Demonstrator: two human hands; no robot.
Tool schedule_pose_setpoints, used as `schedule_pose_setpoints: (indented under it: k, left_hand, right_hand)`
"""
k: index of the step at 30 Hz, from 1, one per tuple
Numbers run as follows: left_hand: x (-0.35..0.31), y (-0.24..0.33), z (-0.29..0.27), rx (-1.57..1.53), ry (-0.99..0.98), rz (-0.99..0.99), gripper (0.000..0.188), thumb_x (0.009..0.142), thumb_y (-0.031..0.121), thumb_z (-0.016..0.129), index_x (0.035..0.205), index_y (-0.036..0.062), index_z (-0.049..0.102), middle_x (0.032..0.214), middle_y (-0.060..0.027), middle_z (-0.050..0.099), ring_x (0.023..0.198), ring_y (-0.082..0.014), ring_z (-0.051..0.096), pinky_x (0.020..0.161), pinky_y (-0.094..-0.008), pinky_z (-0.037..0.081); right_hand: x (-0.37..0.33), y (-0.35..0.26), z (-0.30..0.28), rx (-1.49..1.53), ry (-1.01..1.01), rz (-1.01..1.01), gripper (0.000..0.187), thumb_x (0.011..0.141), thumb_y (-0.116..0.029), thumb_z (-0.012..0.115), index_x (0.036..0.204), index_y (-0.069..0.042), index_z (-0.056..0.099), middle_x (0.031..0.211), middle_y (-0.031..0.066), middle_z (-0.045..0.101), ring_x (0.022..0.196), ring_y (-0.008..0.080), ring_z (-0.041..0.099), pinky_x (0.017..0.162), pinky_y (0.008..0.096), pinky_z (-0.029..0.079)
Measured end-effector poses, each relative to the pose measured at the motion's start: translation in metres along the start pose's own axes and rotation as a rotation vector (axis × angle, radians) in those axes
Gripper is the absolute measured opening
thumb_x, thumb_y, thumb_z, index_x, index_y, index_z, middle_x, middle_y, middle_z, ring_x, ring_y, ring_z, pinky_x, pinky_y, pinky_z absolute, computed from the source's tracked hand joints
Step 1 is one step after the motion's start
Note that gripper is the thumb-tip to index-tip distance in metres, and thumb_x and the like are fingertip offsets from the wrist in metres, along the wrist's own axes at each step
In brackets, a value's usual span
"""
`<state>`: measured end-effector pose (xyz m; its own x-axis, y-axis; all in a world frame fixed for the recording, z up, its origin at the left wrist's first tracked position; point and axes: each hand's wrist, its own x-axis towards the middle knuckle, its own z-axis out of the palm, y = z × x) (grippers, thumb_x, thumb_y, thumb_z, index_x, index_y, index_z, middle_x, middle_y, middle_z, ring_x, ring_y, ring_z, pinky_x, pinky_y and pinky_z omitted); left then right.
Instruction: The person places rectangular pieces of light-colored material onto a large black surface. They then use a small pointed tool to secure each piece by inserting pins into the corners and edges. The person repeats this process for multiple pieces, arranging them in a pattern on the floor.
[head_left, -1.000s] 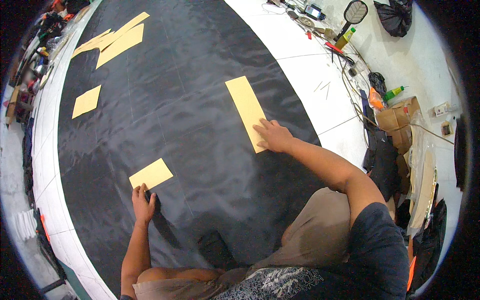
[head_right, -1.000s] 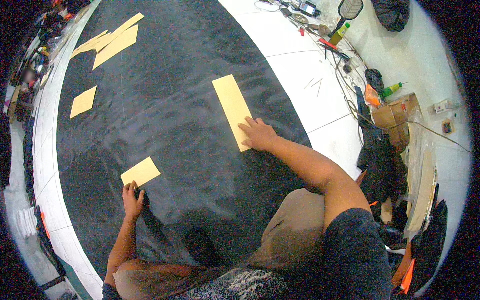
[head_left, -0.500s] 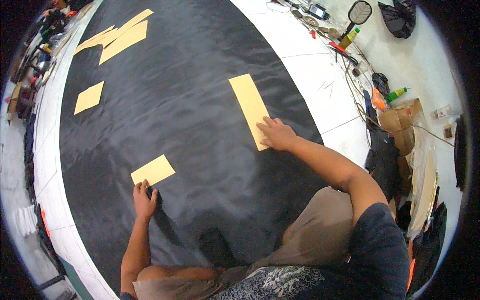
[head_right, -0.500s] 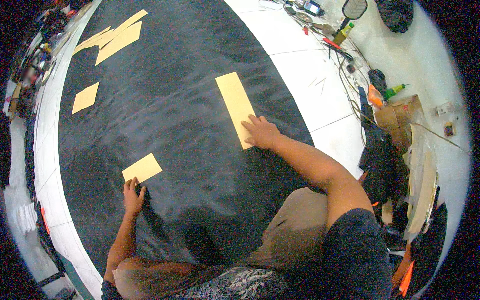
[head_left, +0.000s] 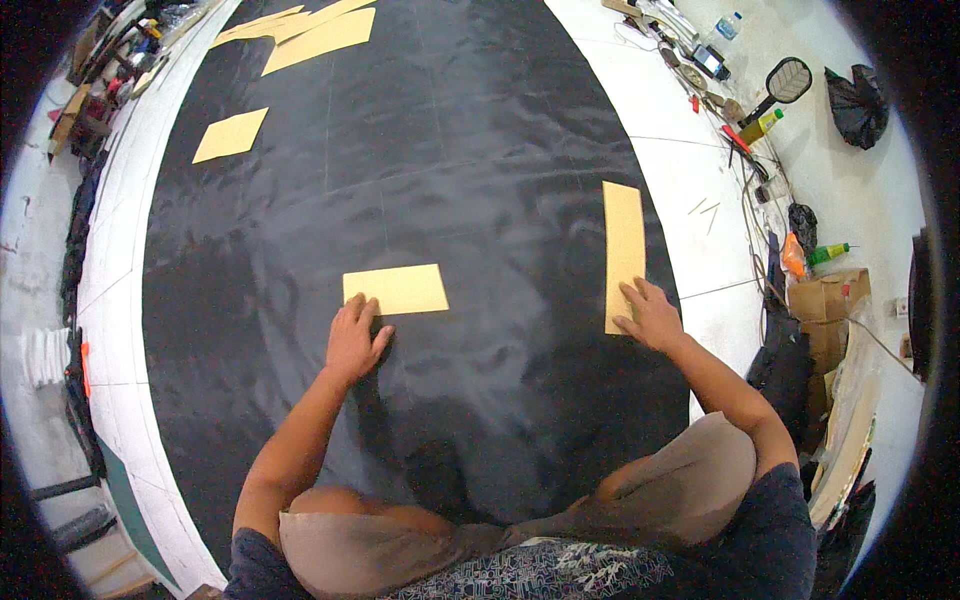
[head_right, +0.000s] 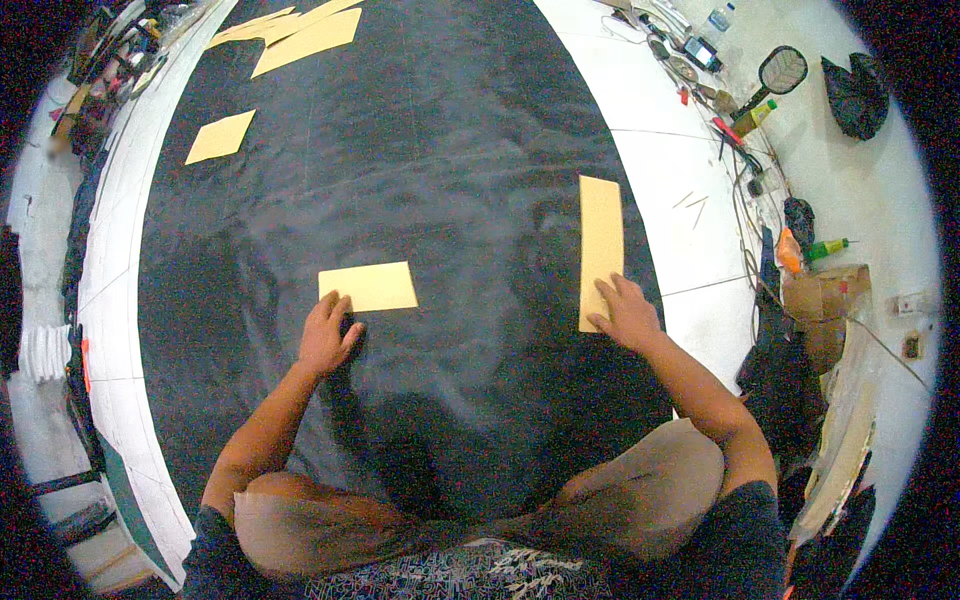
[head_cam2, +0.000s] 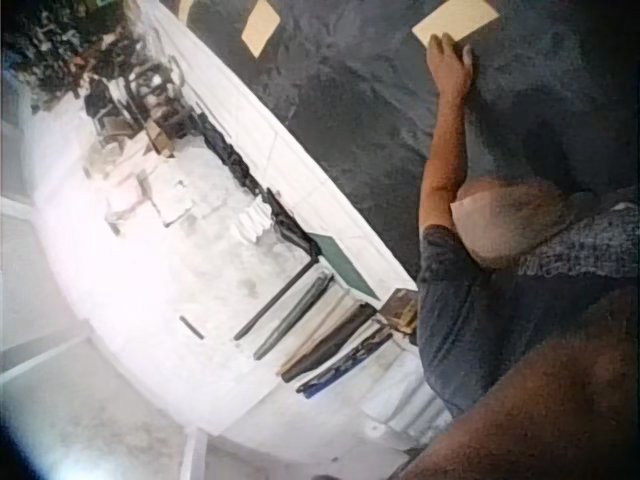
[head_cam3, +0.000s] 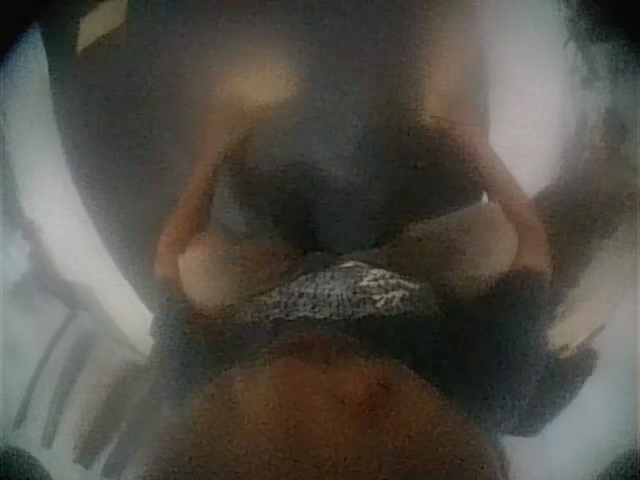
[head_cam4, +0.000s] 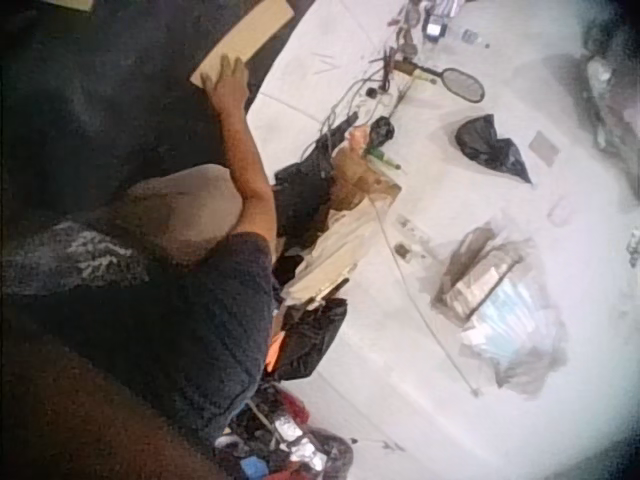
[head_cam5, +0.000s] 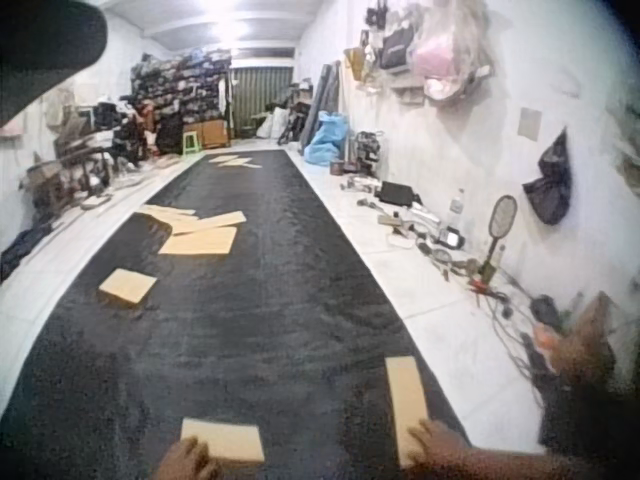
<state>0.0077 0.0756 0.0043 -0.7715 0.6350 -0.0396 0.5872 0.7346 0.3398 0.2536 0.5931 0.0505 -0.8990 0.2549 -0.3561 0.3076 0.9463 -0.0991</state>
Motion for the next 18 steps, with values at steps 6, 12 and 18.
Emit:
schedule_pose_setpoints:
  k: [6,12,18]
  left_hand:
    - [0.041,0.037,0.012,0.042,0.01,0.096,0.064,0.093,0.04,0.07,0.143,0.0034,0.053,0.148,-0.0237,0.047,0.133,-0.0418,0.048,0.114,-0.0509,0.038]
    - [0.054,0.052,0.027,0.055,-0.014,0.09,0.068,0.095,0.045,0.066,0.147,0.0048,0.05,0.152,-0.0232,0.044,0.14,-0.041,0.042,0.118,-0.0505,0.033]
    - [0.065,0.061,0.025,0.023,-0.046,0.097,0.068,0.096,0.046,0.065,0.149,0.0053,0.049,0.153,-0.0231,0.044,0.142,-0.0408,0.04,0.12,-0.05,0.03]
  right_hand:
    - [-0.046,0.039,0.012,0.038,-0.01,0.159,0.077,0.09,-0.051,0.072,0.153,-0.014,0.045,0.155,0.0245,0.041,0.142,0.0425,0.042,0.111,0.0518,0.046]
    - [-0.071,0.048,0.023,0.053,-0.007,0.16,0.077,0.09,-0.051,0.072,0.152,-0.013,0.045,0.155,0.0255,0.041,0.141,0.0435,0.044,0.109,0.0523,0.048]
    - [-0.075,0.045,0.015,0.067,-0.055,0.174,0.078,0.091,-0.053,0.07,0.154,-0.014,0.044,0.157,0.0269,0.039,0.142,0.0439,0.043,0.112,0.0522,0.045]
